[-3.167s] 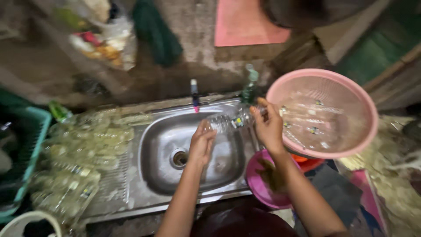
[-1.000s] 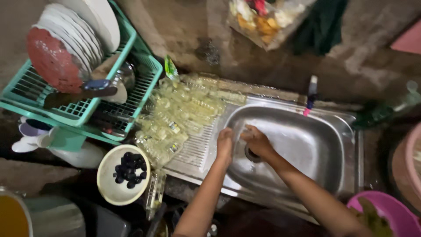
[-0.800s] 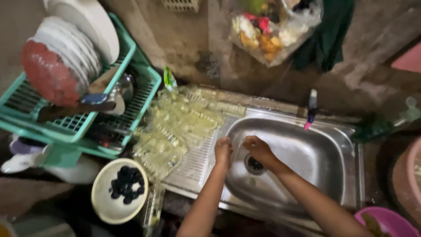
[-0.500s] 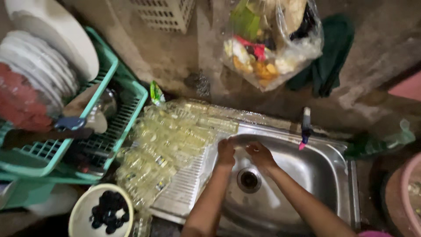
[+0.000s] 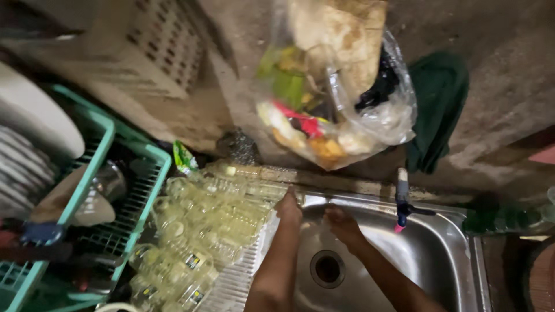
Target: The person washes plastic bottles under running water in a kitchen sink. They rinse each bottle individually and place them into a pink colander.
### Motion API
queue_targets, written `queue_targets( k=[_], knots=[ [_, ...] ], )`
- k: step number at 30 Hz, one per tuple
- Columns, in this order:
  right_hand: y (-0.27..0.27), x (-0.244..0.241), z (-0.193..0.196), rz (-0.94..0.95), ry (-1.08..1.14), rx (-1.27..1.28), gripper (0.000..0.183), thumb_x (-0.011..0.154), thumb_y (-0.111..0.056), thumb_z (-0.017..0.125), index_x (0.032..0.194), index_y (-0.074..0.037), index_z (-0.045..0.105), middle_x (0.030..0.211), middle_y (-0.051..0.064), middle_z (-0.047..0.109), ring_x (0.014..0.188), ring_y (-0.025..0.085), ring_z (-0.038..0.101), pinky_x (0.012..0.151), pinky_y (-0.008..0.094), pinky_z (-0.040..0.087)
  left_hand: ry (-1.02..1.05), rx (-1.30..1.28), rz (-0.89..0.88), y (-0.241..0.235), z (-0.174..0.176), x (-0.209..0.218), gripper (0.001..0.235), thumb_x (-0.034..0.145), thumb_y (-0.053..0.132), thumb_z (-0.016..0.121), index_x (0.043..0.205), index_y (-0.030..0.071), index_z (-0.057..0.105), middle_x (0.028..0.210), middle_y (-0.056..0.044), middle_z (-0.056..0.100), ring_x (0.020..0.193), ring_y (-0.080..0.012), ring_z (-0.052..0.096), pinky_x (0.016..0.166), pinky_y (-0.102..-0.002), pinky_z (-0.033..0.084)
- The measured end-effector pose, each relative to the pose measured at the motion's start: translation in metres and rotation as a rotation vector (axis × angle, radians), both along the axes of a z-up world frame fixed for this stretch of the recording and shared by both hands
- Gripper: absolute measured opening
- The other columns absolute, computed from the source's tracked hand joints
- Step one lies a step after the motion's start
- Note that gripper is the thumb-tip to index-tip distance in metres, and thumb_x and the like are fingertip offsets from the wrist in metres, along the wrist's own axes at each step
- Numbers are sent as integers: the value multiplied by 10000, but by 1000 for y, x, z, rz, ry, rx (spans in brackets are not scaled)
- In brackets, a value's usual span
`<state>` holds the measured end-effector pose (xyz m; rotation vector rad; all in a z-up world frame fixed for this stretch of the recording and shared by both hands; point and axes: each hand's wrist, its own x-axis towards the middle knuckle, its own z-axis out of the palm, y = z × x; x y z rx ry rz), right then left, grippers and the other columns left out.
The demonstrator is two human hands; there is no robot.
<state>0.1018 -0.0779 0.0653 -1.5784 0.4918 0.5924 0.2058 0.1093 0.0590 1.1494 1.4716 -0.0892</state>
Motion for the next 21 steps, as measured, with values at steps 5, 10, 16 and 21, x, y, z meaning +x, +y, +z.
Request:
queue_targets(
  k=[5,10,16,21],
  knots=[
    [-7,-32,49,80,-669,-497,329,982,-280,703,1274,-137,650,1240,95,695,1085,243,692,882,375,574,-224,167,-264,-5,-43,-36,1031,737,415,939,1373,-202,412,1367,-324,555,1158,-335,615,943,-392,538],
    [-44,-49,137,-122,-1133,-820,219,959,-100,666,1176,-120,696,1199,141,670,1147,342,630,952,477,528,-779,-473,-568,-50,-55,-164,617,875,322,714,1390,92,463,1309,-169,506,1077,-270,552,832,-425,525],
    [-116,-48,189,-162,-1037,-1306,362,774,-190,771,1087,-30,685,1145,218,689,1085,414,630,893,533,485,-276,-327,-1045,-108,7,-183,804,745,195,806,1431,39,417,1301,-174,576,1113,-299,597,863,-435,533],
    [-126,-55,161,-67,-921,-1194,252,884,-225,734,1018,-19,678,961,231,680,967,412,636,892,504,520,-253,-340,-1073,-120,42,-186,882,666,122,834,1432,14,410,1243,-184,628,1066,-296,633,813,-457,560]
  ],
)
